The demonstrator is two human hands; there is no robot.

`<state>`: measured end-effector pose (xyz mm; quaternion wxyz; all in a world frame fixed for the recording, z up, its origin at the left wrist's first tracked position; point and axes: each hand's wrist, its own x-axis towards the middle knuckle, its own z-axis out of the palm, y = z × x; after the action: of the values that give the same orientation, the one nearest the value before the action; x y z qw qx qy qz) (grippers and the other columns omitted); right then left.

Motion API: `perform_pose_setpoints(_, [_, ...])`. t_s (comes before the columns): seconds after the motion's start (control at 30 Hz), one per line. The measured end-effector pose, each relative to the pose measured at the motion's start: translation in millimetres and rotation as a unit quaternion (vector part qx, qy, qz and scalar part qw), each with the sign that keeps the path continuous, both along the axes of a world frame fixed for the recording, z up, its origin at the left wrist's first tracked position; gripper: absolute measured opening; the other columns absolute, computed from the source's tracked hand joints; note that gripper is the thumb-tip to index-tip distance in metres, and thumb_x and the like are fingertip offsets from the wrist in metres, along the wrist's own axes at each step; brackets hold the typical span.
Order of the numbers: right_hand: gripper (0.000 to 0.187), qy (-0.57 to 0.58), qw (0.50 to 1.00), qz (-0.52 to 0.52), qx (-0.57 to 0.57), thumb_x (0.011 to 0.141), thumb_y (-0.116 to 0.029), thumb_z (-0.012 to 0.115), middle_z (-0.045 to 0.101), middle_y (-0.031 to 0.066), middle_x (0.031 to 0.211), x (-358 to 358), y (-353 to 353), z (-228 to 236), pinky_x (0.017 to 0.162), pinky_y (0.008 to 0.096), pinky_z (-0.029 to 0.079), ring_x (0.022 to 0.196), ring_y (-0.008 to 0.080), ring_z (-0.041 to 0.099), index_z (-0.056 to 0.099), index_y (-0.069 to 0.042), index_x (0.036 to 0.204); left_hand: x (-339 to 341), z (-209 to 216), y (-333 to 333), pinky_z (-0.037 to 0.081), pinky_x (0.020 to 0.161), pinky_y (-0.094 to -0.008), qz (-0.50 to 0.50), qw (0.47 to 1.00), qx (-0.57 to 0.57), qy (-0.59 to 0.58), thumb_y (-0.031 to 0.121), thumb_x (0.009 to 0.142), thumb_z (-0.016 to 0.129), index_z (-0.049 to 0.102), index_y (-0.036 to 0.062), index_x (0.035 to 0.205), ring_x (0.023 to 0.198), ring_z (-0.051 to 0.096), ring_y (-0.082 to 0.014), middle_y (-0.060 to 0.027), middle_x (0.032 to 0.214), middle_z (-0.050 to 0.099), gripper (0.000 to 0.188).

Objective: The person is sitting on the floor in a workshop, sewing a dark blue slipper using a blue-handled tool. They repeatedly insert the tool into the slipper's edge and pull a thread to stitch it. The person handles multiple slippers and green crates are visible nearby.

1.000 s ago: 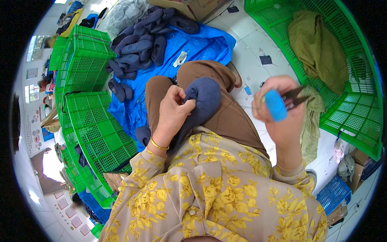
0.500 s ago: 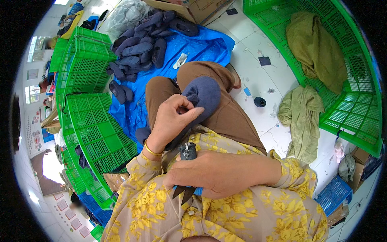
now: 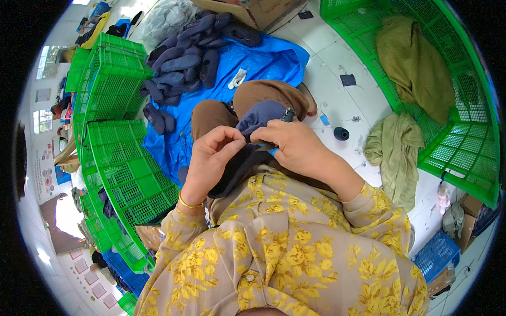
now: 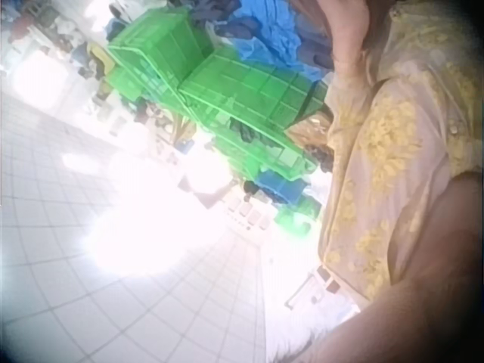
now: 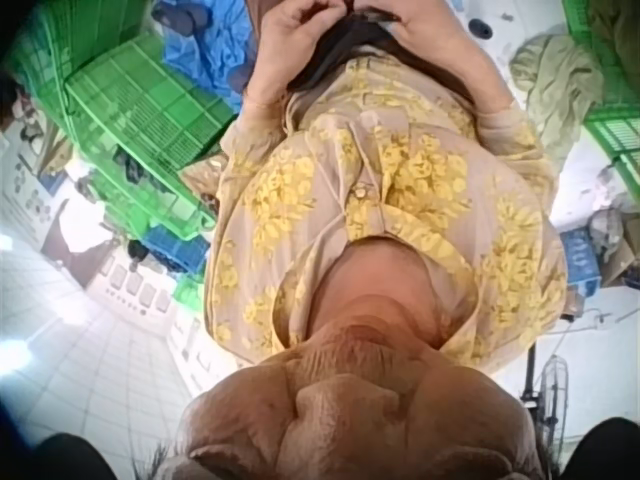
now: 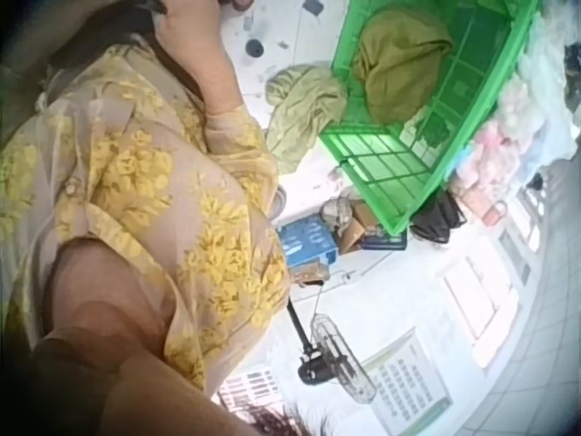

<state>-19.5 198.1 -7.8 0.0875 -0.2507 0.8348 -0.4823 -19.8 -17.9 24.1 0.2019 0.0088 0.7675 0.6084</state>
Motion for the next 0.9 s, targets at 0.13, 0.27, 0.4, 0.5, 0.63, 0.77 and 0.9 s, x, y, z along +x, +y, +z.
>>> perform_pose_setpoints(0.13, [0.027,-0.032,0.993,-0.04,-0.102,0.077,0.005,0.056,0.062,0.0126,0.089,-1.0,-2.2,-5.2,0.07,0.0367,0.048,0.082,0.0335,0.061,0.062,-0.007,0.101,1.7,-11.1,2.4,0.046,0.07,-0.0202,-0.035,0.998,-0.05,0.007,0.002,0.087,0.067,0.066,0.0001,0.092,0.077,0.057,-0.005,0.0018,0.083,0.063,0.005])
perform_pose_setpoints(0.27, [0.026,0.005,0.995,-0.08,-0.061,0.077,0.001,0.057,0.059,0.0118,0.085,4.9,-7.8,-11.2,0.069,0.0398,0.047,0.082,0.0338,0.059,0.061,-0.008,0.101,3.2,-0.8,7.4,0.046,0.068,-0.0195,-0.09,0.991,-0.076,0.061,0.002,0.087,0.067,0.067,0.0006,0.094,0.076,0.057,-0.0037,0.0024,0.083,0.063,0.007])
perform_pose_setpoints(0.4, [0.017,0.015,0.998,-0.062,-0.017,0.08,-0.003,0.061,0.06,0.0117,0.085,4.5,-5.6,-6.4,0.067,0.0365,0.047,0.078,0.0316,0.06,0.061,-0.007,0.097,3.6,-5.8,8.2,0.045,0.067,-0.0193,-0.012,1.0,0.006,0.002,0.002,0.088,0.066,0.066,-0.0003,0.094,0.076,0.057,-0.004,0.0018,0.083,0.064,0.007])
perform_pose_setpoints(0.5, [0.017,-0.007,0.999,-0.041,-0.027,0.08,-0.003,0.062,0.059,0.0111,0.084,3.5,-3.5,-0.3,0.066,0.0361,0.047,0.077,0.0309,0.06,0.061,-0.007,0.097,0.7,-8.4,8.5,0.045,0.067,-0.0186,-0.006,1.0,0.005,0.001,0.002,0.089,0.065,0.066,-0.0005,0.093,0.076,0.056,-0.0035,0.002,0.083,0.064,0.006])
perform_pose_setpoints(0.63, [0.02,-0.014,0.996,-0.078,-0.043,0.081,-0.008,0.062,0.057,0.0107,0.088,3.9,-8.5,-6.1,0.067,0.0418,0.048,0.079,0.0347,0.059,0.062,-0.012,0.1,3.0,-19.9,11.0,0.044,0.065,-0.0178,-0.007,0.999,-0.029,0.024,0.003,0.09,0.064,0.066,-0.0002,0.094,0.074,0.056,-0.0029,0.0022,0.081,0.064,0.006])
perform_pose_setpoints(0.77, [0.016,0.051,0.972,-0.184,-0.139,0.085,-0.007,0.063,0.064,0.0069,0.095,4.0,-22.0,-14.3,0.07,0.0364,0.05,0.082,0.0255,0.063,0.063,-0.007,0.101,4.0,-19.7,15.8,0.042,0.061,-0.0173,0.004,0.999,-0.042,0.029,0.004,0.09,0.063,0.065,-0.0001,0.094,0.069,0.054,-0.0025,0.0014,0.079,0.064,0.006])
perform_pose_setpoints(0.9, [0.009,-0.208,0.857,-0.266,-0.39,0.096,-0.012,0.057,0.069,0.007,0.092,-7.3,-15.7,-24.6,0.051,0.0204,0.041,0.058,0.006,0.052,0.06,-0.007,0.102,1.2,-5.3,18.4,0.038,0.054,-0.0177,0.04,0.989,0.096,-0.106,0.005,0.091,0.062,0.064,0.0005,0.093,0.061,0.049,-0.0027,-0.0001,0.077,0.063,0.005])
